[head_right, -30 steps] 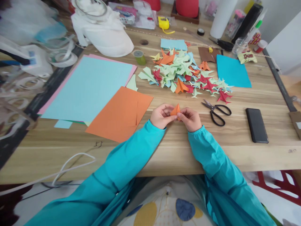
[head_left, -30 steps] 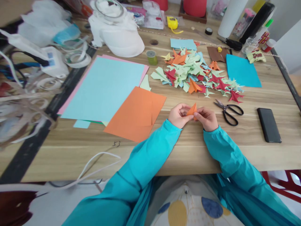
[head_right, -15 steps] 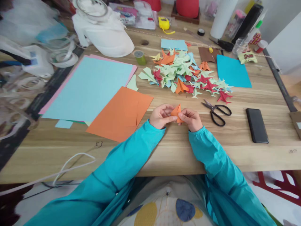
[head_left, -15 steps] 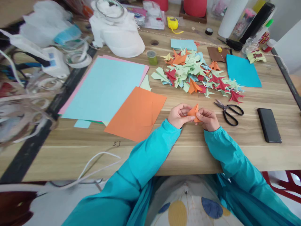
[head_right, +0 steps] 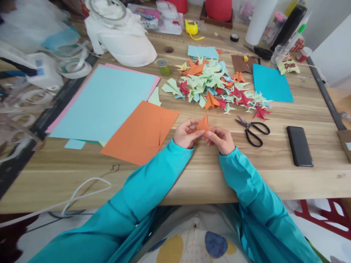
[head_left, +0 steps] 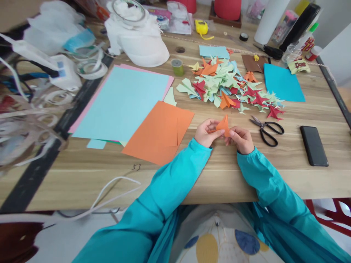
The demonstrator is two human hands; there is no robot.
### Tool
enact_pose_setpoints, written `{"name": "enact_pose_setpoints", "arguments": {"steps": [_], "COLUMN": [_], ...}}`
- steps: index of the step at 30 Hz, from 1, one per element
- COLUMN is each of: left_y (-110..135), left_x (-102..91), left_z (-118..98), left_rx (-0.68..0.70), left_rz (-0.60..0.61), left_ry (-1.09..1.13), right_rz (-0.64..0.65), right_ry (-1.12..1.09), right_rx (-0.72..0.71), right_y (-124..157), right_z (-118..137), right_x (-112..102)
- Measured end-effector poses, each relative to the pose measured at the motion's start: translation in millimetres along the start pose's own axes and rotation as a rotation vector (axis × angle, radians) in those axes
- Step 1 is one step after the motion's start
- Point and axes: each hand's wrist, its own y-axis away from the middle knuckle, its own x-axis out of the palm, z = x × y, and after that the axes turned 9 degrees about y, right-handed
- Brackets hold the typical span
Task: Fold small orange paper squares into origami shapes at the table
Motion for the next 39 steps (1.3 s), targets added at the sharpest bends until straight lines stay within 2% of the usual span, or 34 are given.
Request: {"name": "enact_pose_setpoints", "arguments": {"steps": [4,9,14,21,29,36,39], "left_y": [-0.5,0.7,1.4,0.6,4.9,3.5,2.7], "left_x": [0.1,1.5,2.4,2.9,7.5,4.4,3.5], "left_z": [-0.1,-1.7,-4.0,-5.9,-10.6,-9.7,-8.1], "left_rx": [0.001,-0.087,-0.014,-0.006,-0.014,-0.08,-0.086], "left_rz": [-0.032,0.006,-0.003,-0.027,0.012,0.06,0.069], "left_ry": [0.006,0.066,-0.03,-0.08,-0.113,-0.062,-0.055], "right_rz": [-0.016,-0.021,0.001,0.033,0.071,0.094,0.095], "right_ry": [0.069,0.116,0.178,0.287,0.358,0.483,0.479], "right_rx": [0.0,0.004,0.033,-0.039,-0.043,-0.154,-0.138], "right_y": [-0.4,-1.5,0.7,4.3,4.7,5.4,5.0], "right_z": [1.3,-0.7,1.9,0.2,-1.5,2.6,1.6], "right_x": [2.9,3.6,3.5,6.5,3.7,1.8,1.0]}}
